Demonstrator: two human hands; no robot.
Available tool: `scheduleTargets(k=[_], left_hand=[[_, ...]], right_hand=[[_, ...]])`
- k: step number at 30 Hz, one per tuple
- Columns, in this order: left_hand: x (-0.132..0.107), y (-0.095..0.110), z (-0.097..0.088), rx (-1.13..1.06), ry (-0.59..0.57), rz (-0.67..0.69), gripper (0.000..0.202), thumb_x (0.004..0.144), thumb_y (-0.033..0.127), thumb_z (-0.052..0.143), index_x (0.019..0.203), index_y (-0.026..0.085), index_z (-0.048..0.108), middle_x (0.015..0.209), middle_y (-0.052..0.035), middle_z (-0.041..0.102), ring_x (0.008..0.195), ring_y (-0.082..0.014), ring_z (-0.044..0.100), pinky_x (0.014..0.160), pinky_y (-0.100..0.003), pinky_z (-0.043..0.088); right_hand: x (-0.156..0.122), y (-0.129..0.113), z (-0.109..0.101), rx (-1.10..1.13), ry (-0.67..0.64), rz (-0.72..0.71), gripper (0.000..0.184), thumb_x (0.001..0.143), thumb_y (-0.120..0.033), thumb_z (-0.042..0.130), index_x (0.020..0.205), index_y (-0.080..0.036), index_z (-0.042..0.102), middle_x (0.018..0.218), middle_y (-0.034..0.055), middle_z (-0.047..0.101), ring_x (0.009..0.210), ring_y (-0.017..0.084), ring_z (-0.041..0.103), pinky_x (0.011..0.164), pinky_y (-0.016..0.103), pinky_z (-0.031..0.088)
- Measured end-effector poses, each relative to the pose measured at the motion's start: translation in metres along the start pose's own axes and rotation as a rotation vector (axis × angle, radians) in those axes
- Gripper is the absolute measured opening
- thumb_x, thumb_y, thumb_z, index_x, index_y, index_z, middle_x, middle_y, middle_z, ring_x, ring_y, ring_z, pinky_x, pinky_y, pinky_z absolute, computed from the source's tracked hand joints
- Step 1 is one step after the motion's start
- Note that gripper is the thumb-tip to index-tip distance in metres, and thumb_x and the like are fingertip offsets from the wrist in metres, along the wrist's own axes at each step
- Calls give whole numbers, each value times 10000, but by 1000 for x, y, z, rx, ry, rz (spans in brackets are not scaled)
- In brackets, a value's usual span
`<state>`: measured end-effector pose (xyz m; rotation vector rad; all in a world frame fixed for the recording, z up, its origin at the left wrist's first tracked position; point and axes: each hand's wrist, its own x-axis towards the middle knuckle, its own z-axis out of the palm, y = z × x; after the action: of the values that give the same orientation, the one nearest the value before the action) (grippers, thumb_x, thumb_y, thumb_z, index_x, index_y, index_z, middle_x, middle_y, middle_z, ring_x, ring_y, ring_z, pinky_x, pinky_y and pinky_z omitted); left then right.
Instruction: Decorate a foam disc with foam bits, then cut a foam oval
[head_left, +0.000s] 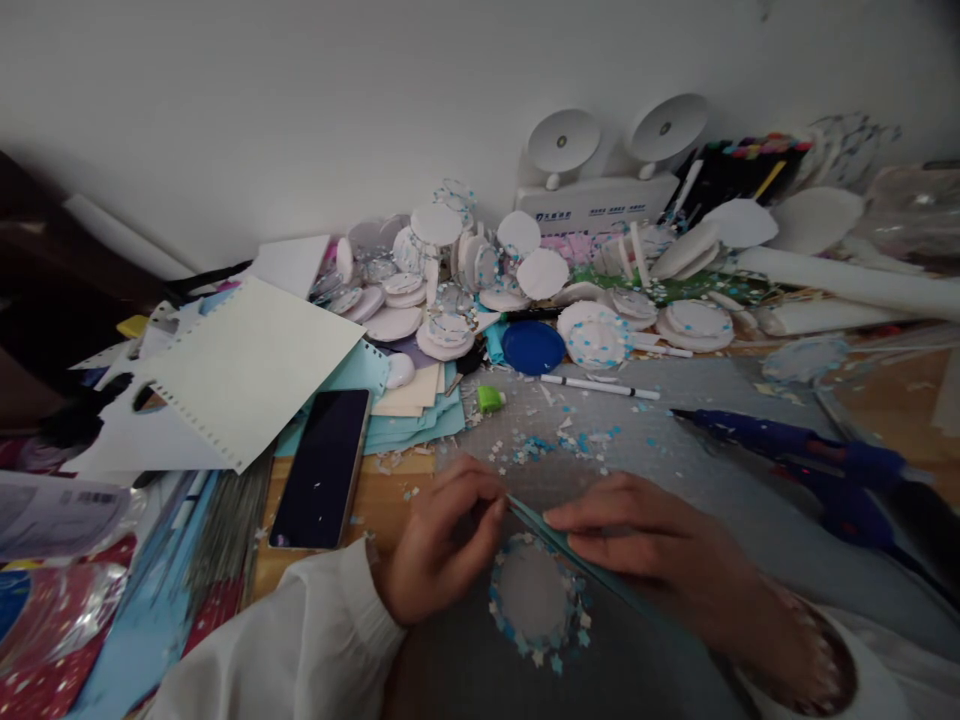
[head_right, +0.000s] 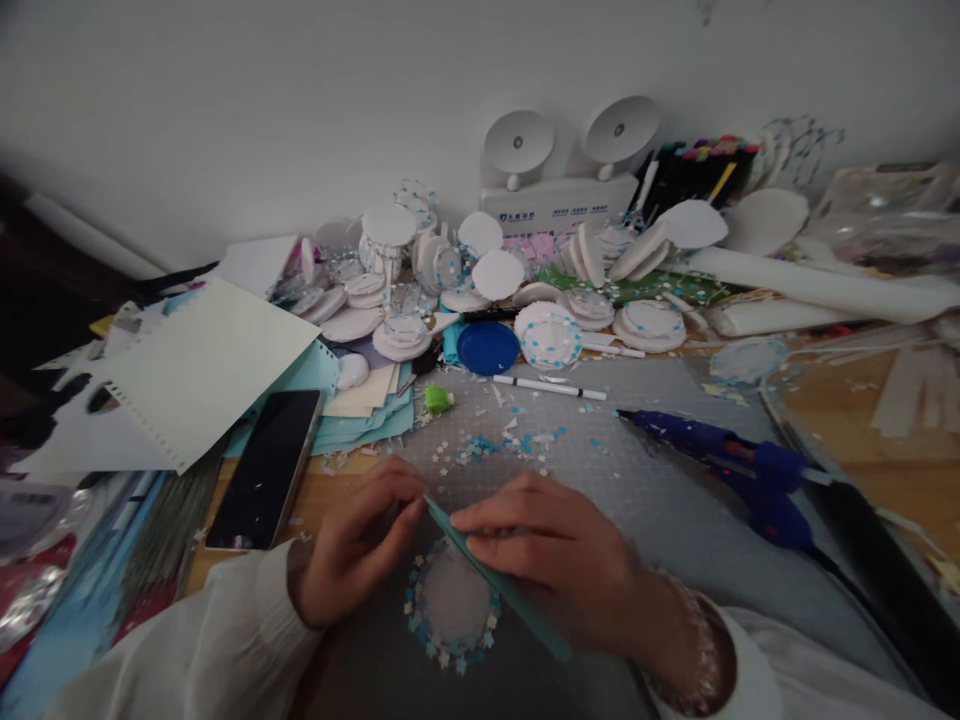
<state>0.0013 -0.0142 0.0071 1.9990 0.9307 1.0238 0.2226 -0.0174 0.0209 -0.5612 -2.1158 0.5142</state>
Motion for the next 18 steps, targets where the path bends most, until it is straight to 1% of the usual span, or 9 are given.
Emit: scheduleTargets(k=[3, 6, 8, 11, 13, 15, 16, 18], left_hand=[[-3, -2, 2, 102, -7, 33, 105, 874, 84, 477, 849, 177, 519, 785, -19, 533, 725, -113, 512, 647, -216, 415], [-5, -3, 5, 162, 2, 28, 129, 865, 65, 462, 866, 192, 486, 788, -3, 503, 722, -110, 497, 644, -209, 403], [-6, -2, 6, 178, 19, 6, 137, 862, 63, 451, 856, 199, 470, 770, 8, 483, 705, -110, 482, 629, -208, 390], [-6, 2, 9, 164, 20, -51, 137, 866, 80, 434, 803, 200, 453, 739, 14, 474, 682, -112, 467, 612, -211, 372], [-5, 4, 10, 134, 14, -91, 152, 878, 105, 424, 762, 201, 443, 719, 14, 475, 670, -113, 461, 605, -215, 364], [-4, 3, 10, 98, 15, -125, 170, 890, 136, 417, 735, 202, 442, 706, 14, 476, 663, -118, 455, 602, -224, 357], [-4, 1, 10, 78, 31, -148, 177, 894, 151, 417, 727, 203, 442, 702, 14, 475, 661, -121, 452, 602, -229, 355], [-2, -4, 9, 49, 103, -205, 177, 907, 176, 409, 735, 206, 441, 705, 19, 465, 657, -124, 439, 603, -238, 349]], right_hand=[[-3, 0, 1, -75, -26, -63, 245, 957, -161, 476, 1152, -223, 613, 978, 82, 754, 826, 156, 709, 740, 292, 583], [-4, -2, 0, -181, -82, -110, 249, 969, -149, 439, 1105, -240, 626, 980, 57, 760, 838, 143, 715, 757, 269, 591], [-3, -3, 0, -256, -100, -152, 237, 957, -127, 461, 1035, -254, 646, 958, 34, 765, 805, 136, 719, 728, 247, 598], [-3, -6, 3, -340, -107, -213, 233, 904, -86, 520, 975, -261, 657, 966, 18, 763, 753, 149, 719, 667, 260, 606], [-4, -8, 7, -351, -121, -212, 266, 864, -60, 531, 1005, -249, 653, 976, 24, 760, 743, 167, 717, 647, 282, 608], [-7, -12, 9, -325, -144, -194, 307, 834, -50, 530, 1061, -225, 641, 980, 40, 759, 747, 181, 716, 659, 293, 611], [-8, -14, 10, -305, -157, -182, 326, 828, -53, 529, 1087, -222, 633, 989, 42, 757, 754, 181, 716, 678, 294, 613], [-12, -18, 10, -260, -173, -165, 355, 824, -56, 536, 1113, -242, 622, 1024, 35, 749, 784, 177, 715, 729, 292, 613]])
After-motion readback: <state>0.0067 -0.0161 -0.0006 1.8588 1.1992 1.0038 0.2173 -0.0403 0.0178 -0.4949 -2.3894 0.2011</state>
